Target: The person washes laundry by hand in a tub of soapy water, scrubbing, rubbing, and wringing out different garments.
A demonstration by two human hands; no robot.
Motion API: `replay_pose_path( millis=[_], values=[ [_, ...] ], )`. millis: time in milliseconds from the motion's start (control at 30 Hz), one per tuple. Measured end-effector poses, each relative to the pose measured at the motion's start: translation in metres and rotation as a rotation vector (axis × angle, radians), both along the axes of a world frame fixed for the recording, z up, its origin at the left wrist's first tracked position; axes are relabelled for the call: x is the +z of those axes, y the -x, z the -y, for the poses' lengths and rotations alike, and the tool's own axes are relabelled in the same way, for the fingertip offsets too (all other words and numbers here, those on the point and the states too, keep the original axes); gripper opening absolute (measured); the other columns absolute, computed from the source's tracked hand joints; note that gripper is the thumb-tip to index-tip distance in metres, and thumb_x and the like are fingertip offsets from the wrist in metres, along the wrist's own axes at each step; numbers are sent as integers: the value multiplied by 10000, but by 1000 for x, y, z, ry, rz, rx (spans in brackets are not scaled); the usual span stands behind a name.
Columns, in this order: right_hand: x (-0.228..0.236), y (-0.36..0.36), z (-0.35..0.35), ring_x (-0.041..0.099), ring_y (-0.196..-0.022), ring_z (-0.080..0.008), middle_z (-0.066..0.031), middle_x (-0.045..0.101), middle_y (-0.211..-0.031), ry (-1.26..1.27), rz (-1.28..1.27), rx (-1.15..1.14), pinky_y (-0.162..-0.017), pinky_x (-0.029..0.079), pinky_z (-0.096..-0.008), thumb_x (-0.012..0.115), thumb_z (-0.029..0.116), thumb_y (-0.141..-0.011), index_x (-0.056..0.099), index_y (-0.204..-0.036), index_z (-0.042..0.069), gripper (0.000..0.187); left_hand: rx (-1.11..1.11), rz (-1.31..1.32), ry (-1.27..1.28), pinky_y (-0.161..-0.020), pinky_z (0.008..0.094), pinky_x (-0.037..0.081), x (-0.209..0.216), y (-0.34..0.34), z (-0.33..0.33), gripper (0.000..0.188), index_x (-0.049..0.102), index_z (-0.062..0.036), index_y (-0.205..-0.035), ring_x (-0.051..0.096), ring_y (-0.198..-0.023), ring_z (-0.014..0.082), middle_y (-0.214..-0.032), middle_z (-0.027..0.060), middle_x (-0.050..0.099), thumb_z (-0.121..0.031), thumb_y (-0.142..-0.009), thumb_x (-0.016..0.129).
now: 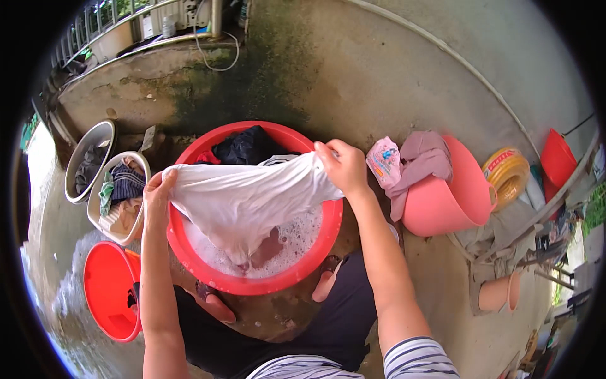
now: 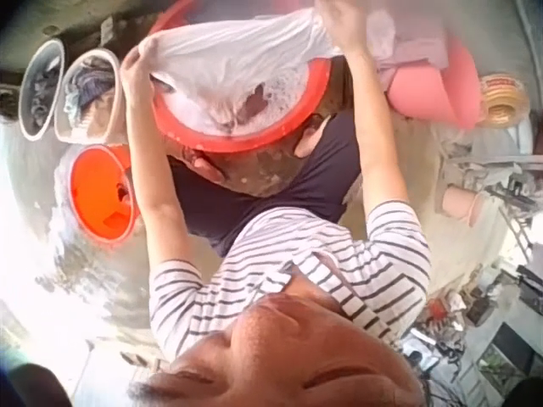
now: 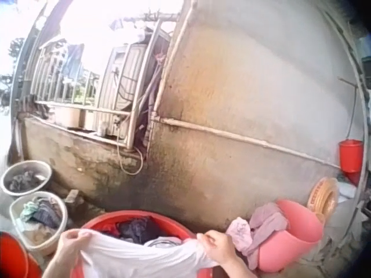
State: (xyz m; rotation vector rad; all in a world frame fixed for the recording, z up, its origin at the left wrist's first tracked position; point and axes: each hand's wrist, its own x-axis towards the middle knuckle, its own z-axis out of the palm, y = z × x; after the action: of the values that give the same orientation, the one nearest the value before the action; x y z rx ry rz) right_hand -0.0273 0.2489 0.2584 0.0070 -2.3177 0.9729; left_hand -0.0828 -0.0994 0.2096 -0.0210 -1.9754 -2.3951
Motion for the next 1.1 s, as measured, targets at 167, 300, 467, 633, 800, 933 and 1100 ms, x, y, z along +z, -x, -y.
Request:
replay_pose_path(
  millis=[167, 300, 467, 633, 800, 933, 1100],
  values=[
    [44, -24, -20, 402, -504, -36, 19, 485, -525, 89, 62, 143, -446, 320, -217, 590, 159, -785, 566, -655, -16, 219, -113, -91, 163, -626, 213, 416, 46, -10, 9, 234, 624, 0, -861, 535, -662, 81, -743, 20, 607, -202, -744, 636],
    [24, 39, -39, 378, -498, -62, -9, 438, -506, 58, 104, 171, -450, 317, -237, 561, 253, -810, 544, -649, -16, 314, -88, -76, 372, -616, 228, 435, 30, 42, 3, 239, 613, 12, -884, 545, -654, 97, -754, 39, 612, -192, -760, 613],
    [-45, 114, -67, 559, -618, -261, -131, 583, -692, -190, 40, -86, -577, 428, -334, 515, 287, -810, 572, -817, 23, 270, 261, 182, 482, -543, 247, 452, -104, 119, 13, 287, 562, -5, -991, 540, -558, 131, -776, 66, 602, -188, -770, 557],
    [-194, 59, -51, 589, -711, -289, -152, 600, -750, -2, 544, -48, -632, 452, -346, 533, 222, -759, 583, -806, 42, 193, 175, 638, 593, -491, 305, 458, -270, 44, 40, 281, 594, -22, -910, 574, -561, 177, -730, 87, 602, -232, -726, 564],
    [-325, -26, -22, 543, -499, -145, -62, 555, -641, 454, 1092, -43, -461, 438, -265, 523, 106, -776, 550, -837, -7, 132, 249, 661, 769, -723, 351, 448, -342, -12, 60, 310, 577, -18, -937, 585, -805, 261, -848, 144, 610, -213, -696, 573],
    [-355, -41, 9, 572, -609, -166, -93, 576, -810, 488, 1204, -103, -516, 450, -272, 564, 145, -756, 538, -954, -10, 253, 192, 182, 988, -715, 346, 451, -313, 14, 21, 460, 482, -23, -1092, 582, -800, 267, -962, 152, 579, -192, -684, 608],
    [-382, -31, 35, 552, -851, -222, -139, 580, -936, 515, 881, -334, -724, 440, -294, 658, 211, -683, 516, -1031, -45, 455, 60, 301, 471, -698, 320, 446, -307, 20, -18, 615, 372, -7, -1206, 575, -791, 217, -1013, 130, 554, -183, -681, 640]
  ],
)
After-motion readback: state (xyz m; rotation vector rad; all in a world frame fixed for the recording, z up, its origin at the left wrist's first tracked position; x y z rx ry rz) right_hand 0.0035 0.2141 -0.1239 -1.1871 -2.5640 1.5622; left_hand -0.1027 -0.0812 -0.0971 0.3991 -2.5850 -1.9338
